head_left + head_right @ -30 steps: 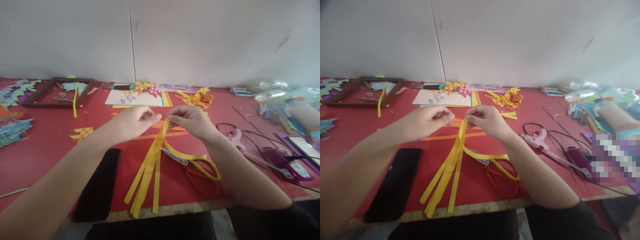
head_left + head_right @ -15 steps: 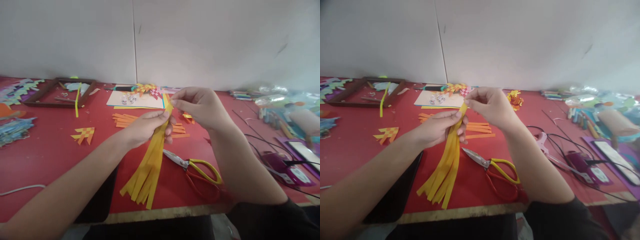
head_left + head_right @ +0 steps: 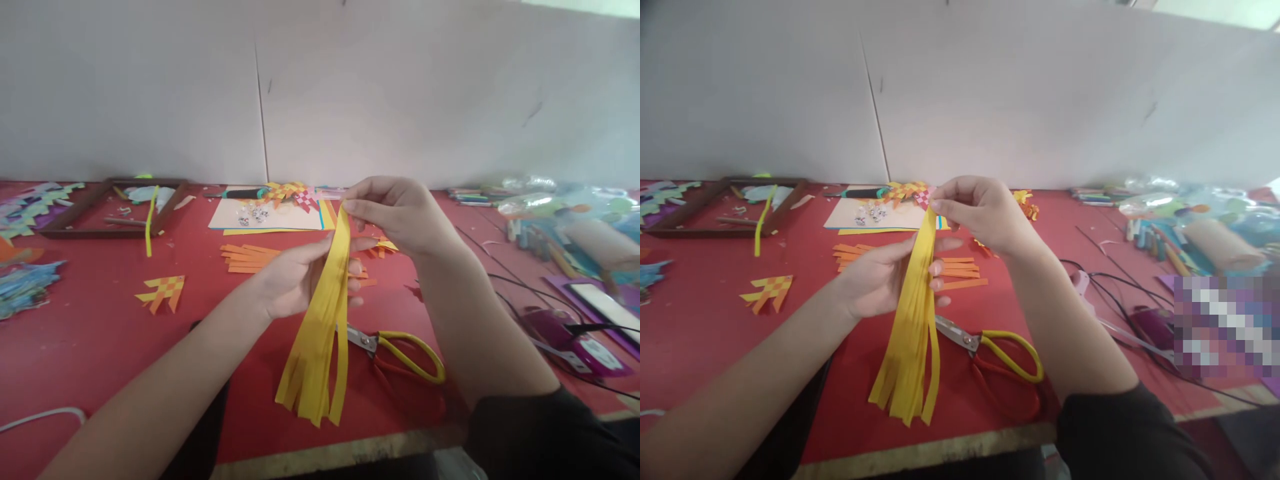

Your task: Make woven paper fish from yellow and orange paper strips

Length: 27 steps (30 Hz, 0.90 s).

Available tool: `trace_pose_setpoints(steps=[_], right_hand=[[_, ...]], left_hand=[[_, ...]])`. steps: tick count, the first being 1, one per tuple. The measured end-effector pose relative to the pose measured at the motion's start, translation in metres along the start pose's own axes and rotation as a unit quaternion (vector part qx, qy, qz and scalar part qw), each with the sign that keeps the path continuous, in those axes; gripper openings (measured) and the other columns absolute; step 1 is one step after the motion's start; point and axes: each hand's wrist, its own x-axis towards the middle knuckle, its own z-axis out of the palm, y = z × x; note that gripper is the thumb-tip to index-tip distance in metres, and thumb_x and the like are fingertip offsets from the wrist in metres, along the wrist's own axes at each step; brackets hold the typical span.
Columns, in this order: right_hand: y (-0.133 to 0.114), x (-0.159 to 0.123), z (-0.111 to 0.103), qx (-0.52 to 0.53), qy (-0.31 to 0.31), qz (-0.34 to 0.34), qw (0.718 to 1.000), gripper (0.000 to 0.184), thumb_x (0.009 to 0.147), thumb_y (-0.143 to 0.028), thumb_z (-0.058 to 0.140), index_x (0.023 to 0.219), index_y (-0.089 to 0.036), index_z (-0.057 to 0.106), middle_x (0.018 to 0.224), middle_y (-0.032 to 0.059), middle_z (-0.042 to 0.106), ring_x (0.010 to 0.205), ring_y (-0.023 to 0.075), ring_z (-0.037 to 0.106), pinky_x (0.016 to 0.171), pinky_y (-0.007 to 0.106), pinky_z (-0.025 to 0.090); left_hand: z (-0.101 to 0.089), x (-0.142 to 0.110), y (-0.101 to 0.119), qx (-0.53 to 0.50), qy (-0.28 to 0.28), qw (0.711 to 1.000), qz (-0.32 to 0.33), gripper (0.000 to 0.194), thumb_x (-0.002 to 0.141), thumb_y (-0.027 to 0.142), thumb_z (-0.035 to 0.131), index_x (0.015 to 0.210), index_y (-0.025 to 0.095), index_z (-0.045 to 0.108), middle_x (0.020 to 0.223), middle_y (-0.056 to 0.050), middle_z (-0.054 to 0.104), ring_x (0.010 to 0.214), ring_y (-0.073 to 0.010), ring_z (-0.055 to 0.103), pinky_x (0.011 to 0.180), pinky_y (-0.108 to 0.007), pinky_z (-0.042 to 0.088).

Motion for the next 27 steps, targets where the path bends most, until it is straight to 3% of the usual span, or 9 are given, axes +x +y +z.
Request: trace_pose_setpoints(steps=[8,12,15,18,21,24,27], right_hand=[[0.011,0.006,-0.004,0.059,0.003,-0.003,0.998,0.013,0.077,-0.027,0.075,0.083,-0.015,0.072,0.067,-0.0005,0.062,0.056,0.0075,0.053,0.052,0.022,0.043],[0.009,0.008,-0.007,0.107,0.004,0.001,0.994,0.011,0.076,-0.024,0.076,0.08,-0.015,0.072,0.066,-0.0013,0.062,0.055,0.0064,0.053,0.052,0.021,0.045],[0.006,0.008,-0.007,0.126,0.007,0.0,0.992,0.009,0.075,-0.023,0.076,0.078,-0.015,0.072,0.064,-0.0018,0.062,0.054,0.0059,0.052,0.05,0.02,0.044],[0.001,0.007,-0.009,0.137,0.015,-0.009,0.99,0.009,0.075,-0.023,0.076,0.076,-0.016,0.071,0.062,-0.0022,0.061,0.053,0.0058,0.052,0.049,0.02,0.044],[-0.001,0.006,-0.011,0.141,0.035,-0.018,0.989,0.009,0.075,-0.023,0.076,0.074,-0.016,0.071,0.062,-0.002,0.06,0.053,0.0063,0.052,0.049,0.02,0.044],[-0.002,0.005,-0.013,0.147,0.049,-0.033,0.987,0.009,0.076,-0.024,0.076,0.075,-0.016,0.07,0.063,-0.0019,0.06,0.053,0.0064,0.053,0.049,0.021,0.045],[-0.003,0.003,-0.014,0.152,0.05,-0.047,0.986,0.01,0.076,-0.024,0.076,0.076,-0.016,0.07,0.063,-0.0022,0.06,0.053,0.0063,0.053,0.05,0.021,0.046]], left_hand=[[-0.008,0.004,-0.002,0.036,0.014,0.997,0.067,0.027,0.095,0.019,0.048,0.113,0.01,0.067,0.08,-0.003,0.064,0.071,-0.014,0.065,0.075,-0.04,0.061],[-0.002,0.005,0.0,0.053,0.062,0.993,0.082,0.024,0.093,0.015,0.05,0.106,0.01,0.07,0.079,-0.003,0.063,0.065,-0.0118,0.062,0.068,-0.037,0.062],[-0.001,0.004,0.002,0.081,0.093,0.989,0.084,0.023,0.094,0.02,0.05,0.099,0.011,0.071,0.075,-0.003,0.063,0.061,-0.0109,0.06,0.062,-0.032,0.06],[-0.001,0.002,0.005,0.133,0.092,0.982,0.096,0.023,0.092,0.026,0.055,0.096,0.013,0.073,0.072,-0.002,0.062,0.065,-0.0112,0.06,0.066,-0.031,0.059],[-0.002,-0.001,0.009,0.216,0.127,0.959,0.128,0.018,0.087,0.026,0.062,0.091,0.014,0.074,0.072,-0.001,0.062,0.067,-0.0104,0.059,0.071,-0.029,0.056],[-0.003,-0.004,0.014,0.298,0.152,0.931,0.148,0.02,0.084,0.034,0.067,0.089,0.016,0.073,0.07,0.0,0.061,0.062,-0.0082,0.055,0.061,-0.021,0.048],[-0.005,-0.008,0.017,0.339,0.137,0.919,0.145,0.027,0.082,0.043,0.069,0.092,0.018,0.072,0.067,0.003,0.055,0.054,-0.0046,0.046,0.049,-0.017,0.035]])
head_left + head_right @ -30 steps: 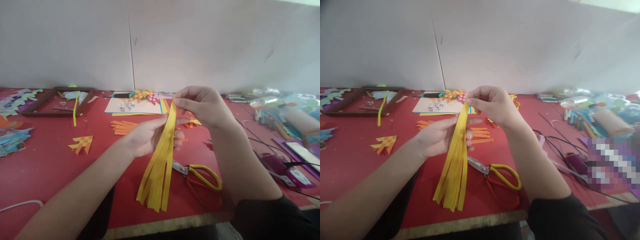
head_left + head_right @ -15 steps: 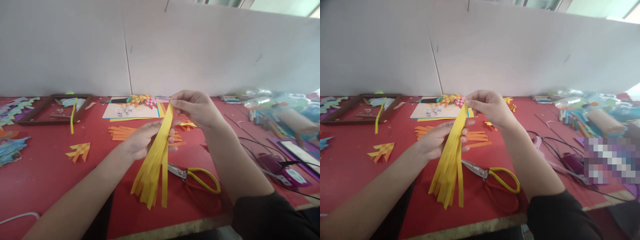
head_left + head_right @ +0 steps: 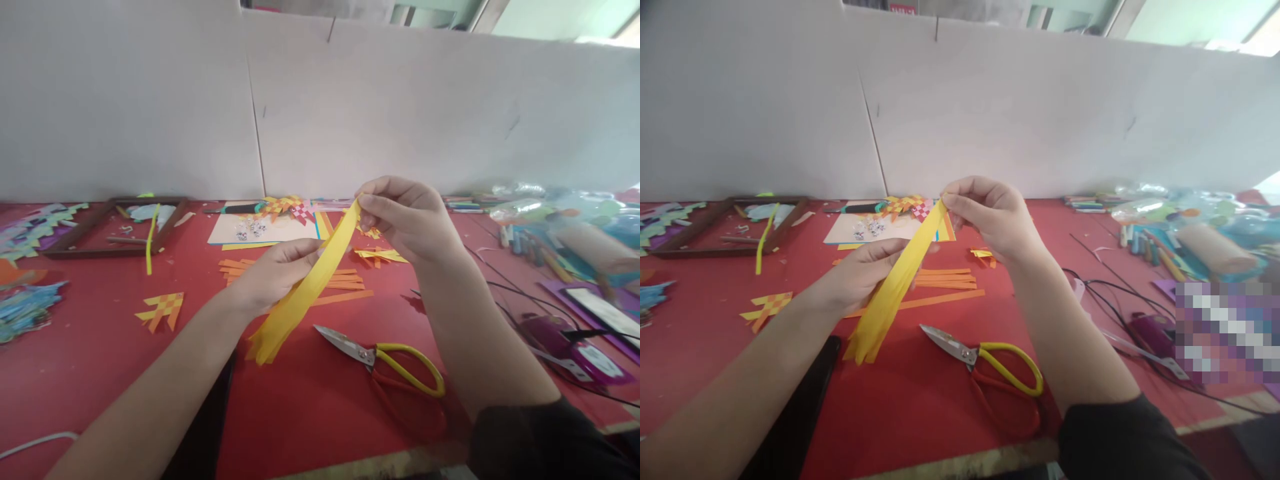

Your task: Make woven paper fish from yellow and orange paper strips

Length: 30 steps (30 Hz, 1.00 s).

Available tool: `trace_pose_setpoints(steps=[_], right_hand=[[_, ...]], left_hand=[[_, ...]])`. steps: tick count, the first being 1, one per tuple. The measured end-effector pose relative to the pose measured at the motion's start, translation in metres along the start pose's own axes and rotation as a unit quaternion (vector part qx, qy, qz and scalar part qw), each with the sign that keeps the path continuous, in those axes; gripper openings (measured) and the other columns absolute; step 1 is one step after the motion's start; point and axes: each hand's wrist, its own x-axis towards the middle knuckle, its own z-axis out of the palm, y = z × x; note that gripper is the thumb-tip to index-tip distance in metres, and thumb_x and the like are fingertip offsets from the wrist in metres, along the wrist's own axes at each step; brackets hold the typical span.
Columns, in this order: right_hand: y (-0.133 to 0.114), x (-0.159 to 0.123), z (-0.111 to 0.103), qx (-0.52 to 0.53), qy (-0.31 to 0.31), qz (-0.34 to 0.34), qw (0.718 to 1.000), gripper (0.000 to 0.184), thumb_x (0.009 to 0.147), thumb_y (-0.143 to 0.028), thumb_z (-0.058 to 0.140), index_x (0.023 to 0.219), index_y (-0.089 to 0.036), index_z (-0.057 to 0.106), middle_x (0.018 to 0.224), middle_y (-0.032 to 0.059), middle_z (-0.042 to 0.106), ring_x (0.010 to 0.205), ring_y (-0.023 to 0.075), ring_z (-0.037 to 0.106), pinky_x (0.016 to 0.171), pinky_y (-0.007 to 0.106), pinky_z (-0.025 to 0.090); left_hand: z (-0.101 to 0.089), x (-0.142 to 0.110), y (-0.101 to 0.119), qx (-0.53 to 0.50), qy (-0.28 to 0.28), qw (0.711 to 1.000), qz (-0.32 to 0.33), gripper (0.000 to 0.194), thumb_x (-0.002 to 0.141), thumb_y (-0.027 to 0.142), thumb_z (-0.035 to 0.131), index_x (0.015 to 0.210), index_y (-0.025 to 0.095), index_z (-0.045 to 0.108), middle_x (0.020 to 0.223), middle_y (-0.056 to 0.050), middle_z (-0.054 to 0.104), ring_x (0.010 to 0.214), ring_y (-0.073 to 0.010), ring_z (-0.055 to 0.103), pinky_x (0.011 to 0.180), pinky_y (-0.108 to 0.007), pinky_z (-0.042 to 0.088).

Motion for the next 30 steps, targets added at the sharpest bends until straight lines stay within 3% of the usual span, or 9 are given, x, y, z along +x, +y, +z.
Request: trace_pose_setpoints(steps=[3,9,14,17,21,26,30], right_hand=[[-0.003,-0.002,0.001,0.005,-0.006,-0.011,1.0,0.012,0.076,-0.026,0.077,0.076,-0.017,0.07,0.062,-0.0027,0.06,0.053,0.0066,0.054,0.051,0.021,0.047],[-0.005,-0.003,0.001,0.017,-0.022,-0.031,0.999,0.015,0.073,-0.029,0.08,0.077,-0.018,0.07,0.06,-0.0032,0.06,0.052,0.0074,0.055,0.051,0.022,0.048],[-0.004,-0.005,-0.001,0.021,-0.045,-0.051,0.997,0.011,0.077,-0.027,0.078,0.079,-0.018,0.071,0.063,-0.0023,0.063,0.055,0.0071,0.057,0.053,0.021,0.049],[-0.004,-0.006,-0.002,0.012,-0.061,-0.057,0.996,0.009,0.078,-0.025,0.077,0.08,-0.018,0.072,0.064,-0.0018,0.063,0.055,0.0071,0.057,0.054,0.021,0.048],[-0.006,-0.008,-0.001,0.01,-0.065,-0.06,0.996,0.011,0.078,-0.028,0.077,0.081,-0.019,0.071,0.061,-0.0021,0.062,0.055,0.0078,0.055,0.054,0.022,0.048],[-0.011,-0.011,0.0,0.003,-0.066,-0.044,0.997,0.014,0.075,-0.034,0.078,0.078,-0.022,0.071,0.061,-0.0018,0.06,0.054,0.0101,0.053,0.053,0.026,0.047],[-0.012,-0.011,0.001,-0.003,-0.067,-0.045,0.997,0.017,0.075,-0.036,0.078,0.078,-0.022,0.07,0.061,-0.0018,0.059,0.054,0.0102,0.051,0.052,0.027,0.047]], left_hand=[[-0.004,-0.003,0.002,0.017,-0.016,1.0,0.011,0.027,0.082,0.044,0.069,0.095,0.02,0.07,0.071,0.004,0.054,0.056,-0.004,0.044,0.051,-0.016,0.033],[-0.01,-0.007,0.005,0.008,-0.045,0.999,-0.008,0.03,0.084,0.047,0.067,0.105,0.026,0.067,0.086,0.001,0.06,0.07,-0.0081,0.055,0.062,-0.019,0.042],[-0.008,-0.007,0.008,0.074,0.027,0.996,0.037,0.039,0.086,0.057,0.058,0.112,0.028,0.066,0.108,-0.002,0.063,0.1,-0.0168,0.057,0.083,-0.027,0.045],[-0.007,-0.009,0.012,0.166,0.053,0.979,0.102,0.044,0.088,0.059,0.052,0.119,0.03,0.063,0.112,-0.002,0.062,0.101,-0.0172,0.055,0.081,-0.027,0.044],[-0.011,-0.013,0.017,0.221,0.011,0.967,0.124,0.044,0.091,0.056,0.049,0.122,0.028,0.062,0.102,-0.004,0.063,0.088,-0.0169,0.055,0.069,-0.026,0.044],[-0.014,-0.018,0.021,0.226,-0.09,0.963,0.113,0.038,0.09,0.046,0.056,0.122,0.025,0.061,0.102,-0.005,0.06,0.088,-0.0174,0.055,0.074,-0.026,0.044],[-0.011,-0.019,0.021,0.195,-0.082,0.973,0.098,0.031,0.095,0.041,0.05,0.118,0.025,0.063,0.1,-0.005,0.06,0.084,-0.0152,0.053,0.072,-0.024,0.043]])
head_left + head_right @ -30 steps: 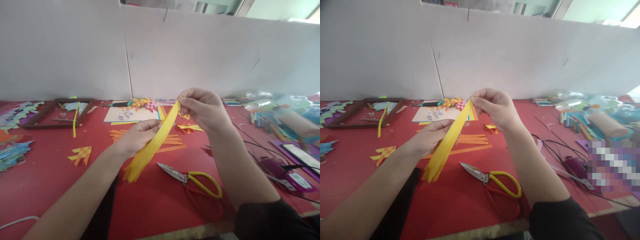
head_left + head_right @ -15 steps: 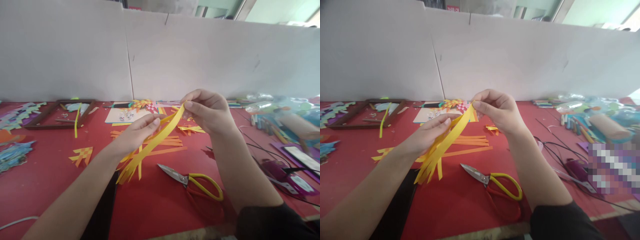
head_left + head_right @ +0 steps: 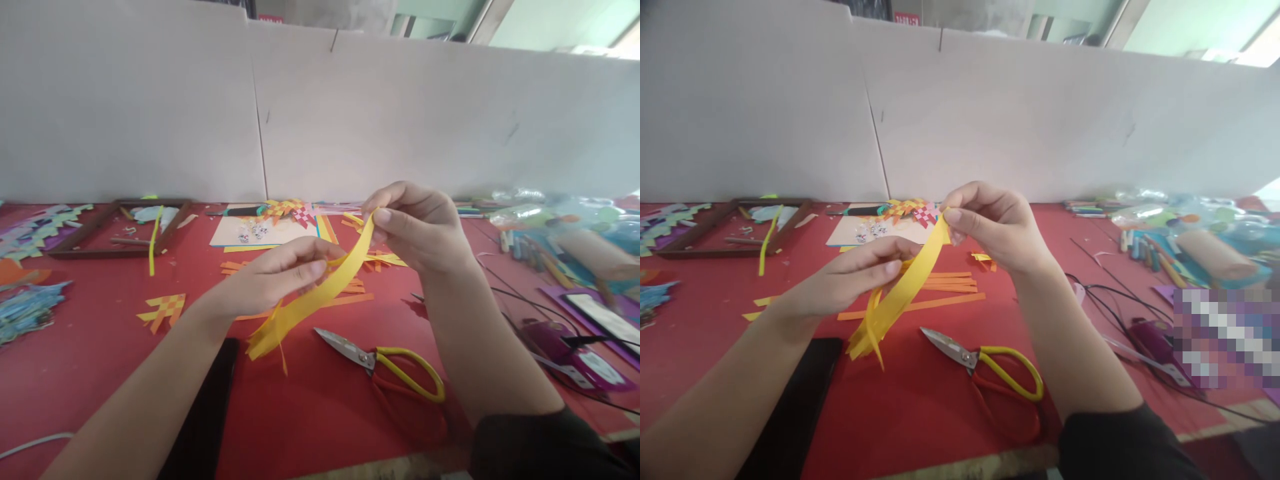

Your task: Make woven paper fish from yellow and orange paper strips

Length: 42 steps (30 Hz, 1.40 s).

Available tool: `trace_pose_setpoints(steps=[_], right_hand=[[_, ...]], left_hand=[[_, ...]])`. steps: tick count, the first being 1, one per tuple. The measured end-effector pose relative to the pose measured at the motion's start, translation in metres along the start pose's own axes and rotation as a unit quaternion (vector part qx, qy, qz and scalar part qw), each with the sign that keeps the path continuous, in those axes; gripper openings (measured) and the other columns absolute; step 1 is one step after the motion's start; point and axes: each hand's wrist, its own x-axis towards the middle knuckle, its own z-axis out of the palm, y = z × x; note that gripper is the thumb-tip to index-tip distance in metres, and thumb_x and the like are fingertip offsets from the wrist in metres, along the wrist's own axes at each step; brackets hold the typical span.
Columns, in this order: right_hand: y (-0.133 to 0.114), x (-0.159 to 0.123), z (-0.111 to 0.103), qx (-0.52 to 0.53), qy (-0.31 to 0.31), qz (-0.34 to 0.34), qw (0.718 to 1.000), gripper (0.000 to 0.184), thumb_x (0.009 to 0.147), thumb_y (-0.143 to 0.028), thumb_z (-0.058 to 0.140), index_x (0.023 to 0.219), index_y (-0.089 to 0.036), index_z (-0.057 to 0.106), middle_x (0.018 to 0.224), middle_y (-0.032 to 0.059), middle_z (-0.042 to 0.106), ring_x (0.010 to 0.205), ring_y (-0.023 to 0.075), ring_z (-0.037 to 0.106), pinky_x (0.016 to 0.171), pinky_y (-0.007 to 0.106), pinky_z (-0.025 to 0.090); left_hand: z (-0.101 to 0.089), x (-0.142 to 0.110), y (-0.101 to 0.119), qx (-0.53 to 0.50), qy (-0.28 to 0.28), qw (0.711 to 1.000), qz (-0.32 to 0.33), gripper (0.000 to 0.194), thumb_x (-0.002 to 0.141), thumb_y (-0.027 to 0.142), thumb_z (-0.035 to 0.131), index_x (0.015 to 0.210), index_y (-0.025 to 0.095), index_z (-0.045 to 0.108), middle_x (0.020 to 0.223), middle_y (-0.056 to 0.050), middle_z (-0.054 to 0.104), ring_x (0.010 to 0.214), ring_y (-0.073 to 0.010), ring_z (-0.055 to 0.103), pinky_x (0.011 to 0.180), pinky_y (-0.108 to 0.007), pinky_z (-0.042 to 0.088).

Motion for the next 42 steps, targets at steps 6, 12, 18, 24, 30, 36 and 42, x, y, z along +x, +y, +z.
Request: trace_pose_setpoints(steps=[6,12,18,24,30,36,42], right_hand=[[0.0,-0.001,0.001,0.008,-0.007,-0.009,1.0,0.012,0.079,-0.032,0.076,0.081,-0.021,0.07,0.061,-0.0026,0.059,0.055,0.0091,0.052,0.053,0.025,0.047],[-0.002,-0.003,0.006,0.004,-0.011,-0.008,1.0,0.009,0.08,-0.028,0.075,0.081,-0.02,0.071,0.064,-0.0023,0.06,0.055,0.0085,0.053,0.053,0.024,0.047],[-0.007,-0.005,0.01,-0.031,0.003,0.011,0.999,0.01,0.08,-0.03,0.074,0.082,-0.021,0.071,0.067,-0.001,0.063,0.058,0.0096,0.056,0.054,0.025,0.049],[-0.011,-0.008,0.02,-0.075,0.008,0.036,0.996,0.012,0.079,-0.03,0.074,0.081,-0.019,0.07,0.064,-0.0018,0.062,0.057,0.0095,0.056,0.054,0.024,0.048],[-0.008,-0.009,0.022,-0.104,0.007,0.058,0.993,0.013,0.082,-0.03,0.071,0.085,-0.017,0.069,0.068,-0.0013,0.063,0.059,0.0087,0.056,0.053,0.022,0.046],[-0.008,-0.009,0.026,-0.088,-0.025,0.085,0.992,0.015,0.082,-0.03,0.071,0.085,-0.016,0.069,0.07,0.0009,0.067,0.062,0.0107,0.061,0.057,0.024,0.051],[-0.005,-0.01,0.025,-0.058,-0.033,0.077,0.995,0.018,0.08,-0.027,0.074,0.095,-0.017,0.072,0.074,0.0008,0.07,0.064,0.0106,0.064,0.06,0.024,0.054]], left_hand=[[0.007,0.0,0.002,-0.046,0.001,0.999,-0.022,0.035,0.094,0.045,0.05,0.119,0.025,0.064,0.111,-0.006,0.063,0.098,-0.0177,0.055,0.083,-0.025,0.044],[0.013,0.003,-0.001,-0.096,0.021,0.995,-0.026,0.028,0.092,0.042,0.056,0.111,0.024,0.066,0.084,-0.001,0.059,0.074,-0.0115,0.052,0.067,-0.02,0.043],[0.008,0.005,-0.013,-0.17,-0.022,0.983,-0.057,0.035,0.089,0.048,0.057,0.108,0.021,0.069,0.092,-0.005,0.064,0.075,-0.0145,0.058,0.068,-0.025,0.047],[0.018,0.01,-0.006,-0.345,-0.007,0.936,-0.069,0.03,0.092,0.04,0.054,0.103,0.016,0.068,0.095,-0.009,0.072,0.082,-0.0195,0.069,0.084,-0.037,0.053],[0.023,0.016,0.003,-0.464,0.104,0.867,-0.146,0.02,0.094,0.022,0.05,0.089,0.013,0.067,0.087,-0.009,0.075,0.084,-0.0192,0.072,0.078,-0.033,0.057],[0.022,0.017,0.003,-0.46,0.109,0.865,-0.171,0.021,0.094,0.016,0.05,0.089,0.01,0.07,0.085,-0.006,0.074,0.075,-0.0149,0.071,0.068,-0.029,0.061],[0.02,0.016,-0.001,-0.458,0.075,0.873,-0.15,0.013,0.091,0.013,0.056,0.086,0.013,0.068,0.08,-0.003,0.072,0.065,-0.0115,0.069,0.061,-0.025,0.061]])
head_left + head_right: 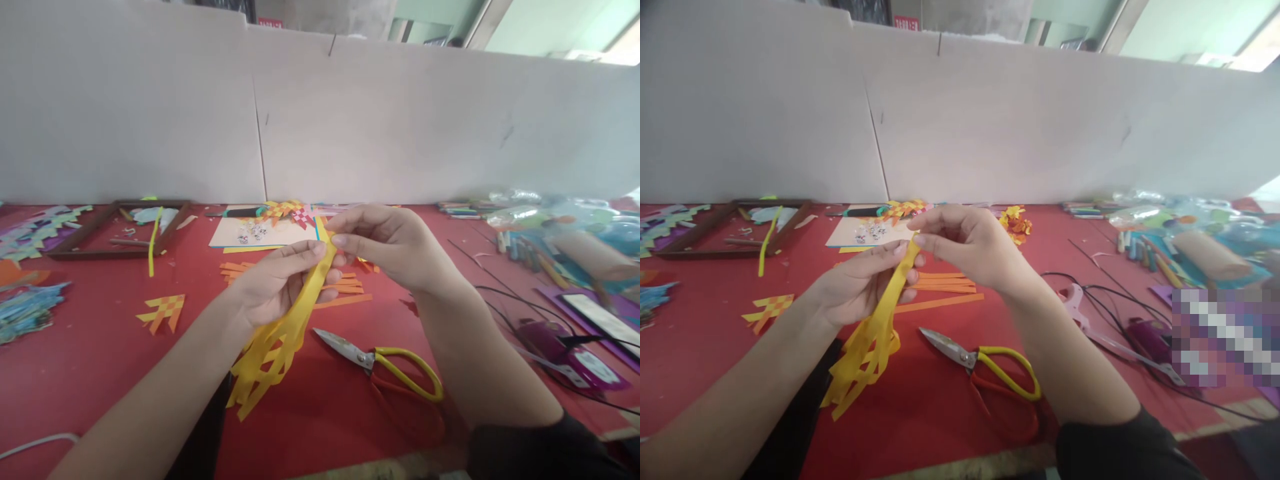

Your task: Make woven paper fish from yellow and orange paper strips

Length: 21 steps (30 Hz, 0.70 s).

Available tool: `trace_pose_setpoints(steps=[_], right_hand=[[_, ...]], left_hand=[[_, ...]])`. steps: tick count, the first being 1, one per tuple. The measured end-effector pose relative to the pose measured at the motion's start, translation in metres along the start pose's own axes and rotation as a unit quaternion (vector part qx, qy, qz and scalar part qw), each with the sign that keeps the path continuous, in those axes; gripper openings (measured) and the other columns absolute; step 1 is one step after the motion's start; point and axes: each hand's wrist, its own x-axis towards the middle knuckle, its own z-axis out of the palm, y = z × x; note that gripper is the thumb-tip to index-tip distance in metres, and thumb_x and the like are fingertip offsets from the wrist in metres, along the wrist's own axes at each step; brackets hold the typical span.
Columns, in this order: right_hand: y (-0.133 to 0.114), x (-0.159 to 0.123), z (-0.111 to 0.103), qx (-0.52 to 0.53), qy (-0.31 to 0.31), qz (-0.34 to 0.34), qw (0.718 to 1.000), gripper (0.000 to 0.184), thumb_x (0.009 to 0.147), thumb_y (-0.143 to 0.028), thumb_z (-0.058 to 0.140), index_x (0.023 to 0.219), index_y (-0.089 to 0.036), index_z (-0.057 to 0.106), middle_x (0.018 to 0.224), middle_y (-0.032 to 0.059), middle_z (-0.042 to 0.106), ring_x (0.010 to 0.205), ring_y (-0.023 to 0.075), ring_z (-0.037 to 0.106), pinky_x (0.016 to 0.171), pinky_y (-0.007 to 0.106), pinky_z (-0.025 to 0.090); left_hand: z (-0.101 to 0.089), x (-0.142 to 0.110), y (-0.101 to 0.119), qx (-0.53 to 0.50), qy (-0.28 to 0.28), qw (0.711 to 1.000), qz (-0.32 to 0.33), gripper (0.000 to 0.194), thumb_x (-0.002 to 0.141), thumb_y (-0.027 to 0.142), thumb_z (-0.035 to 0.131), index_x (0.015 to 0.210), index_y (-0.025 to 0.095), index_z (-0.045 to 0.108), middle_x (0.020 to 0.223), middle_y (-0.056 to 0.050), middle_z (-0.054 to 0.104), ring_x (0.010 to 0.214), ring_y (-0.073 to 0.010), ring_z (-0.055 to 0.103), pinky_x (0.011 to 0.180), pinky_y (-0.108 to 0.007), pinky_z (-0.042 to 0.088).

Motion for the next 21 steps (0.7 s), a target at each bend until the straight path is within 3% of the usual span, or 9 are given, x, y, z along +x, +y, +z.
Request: trace_pose_setpoints(steps=[4,9,21], right_hand=[[0.003,0.001,-0.006,0.061,-0.048,-0.013,0.997,0.02,0.081,-0.023,0.073,0.101,-0.019,0.073,0.077,0.0008,0.072,0.066,0.0106,0.066,0.061,0.024,0.057],[0.007,0.005,-0.01,0.148,-0.153,-0.035,0.976,0.03,0.078,-0.014,0.074,0.107,-0.021,0.072,0.084,0.0011,0.075,0.073,0.0113,0.07,0.066,0.024,0.059],[0.003,0.003,-0.008,0.208,-0.192,-0.028,0.959,0.023,0.076,-0.016,0.077,0.099,-0.017,0.074,0.075,0.0013,0.073,0.066,0.0114,0.07,0.06,0.022,0.058]], left_hand=[[-0.002,-0.002,0.0,0.004,-0.029,0.999,-0.014,0.012,0.091,0.017,0.059,0.085,0.012,0.068,0.079,-0.003,0.07,0.06,-0.0096,0.067,0.057,-0.02,0.06],[0.001,-0.006,0.001,-0.013,-0.067,0.997,-0.034,0.013,0.091,0.018,0.059,0.085,0.01,0.068,0.073,-0.002,0.067,0.059,-0.0089,0.066,0.056,-0.02,0.061],[0.007,-0.011,0.002,0.008,-0.112,0.992,-0.064,0.014,0.091,0.02,0.058,0.088,0.011,0.067,0.065,-0.002,0.066,0.055,-0.0109,0.066,0.059,-0.022,0.061]])
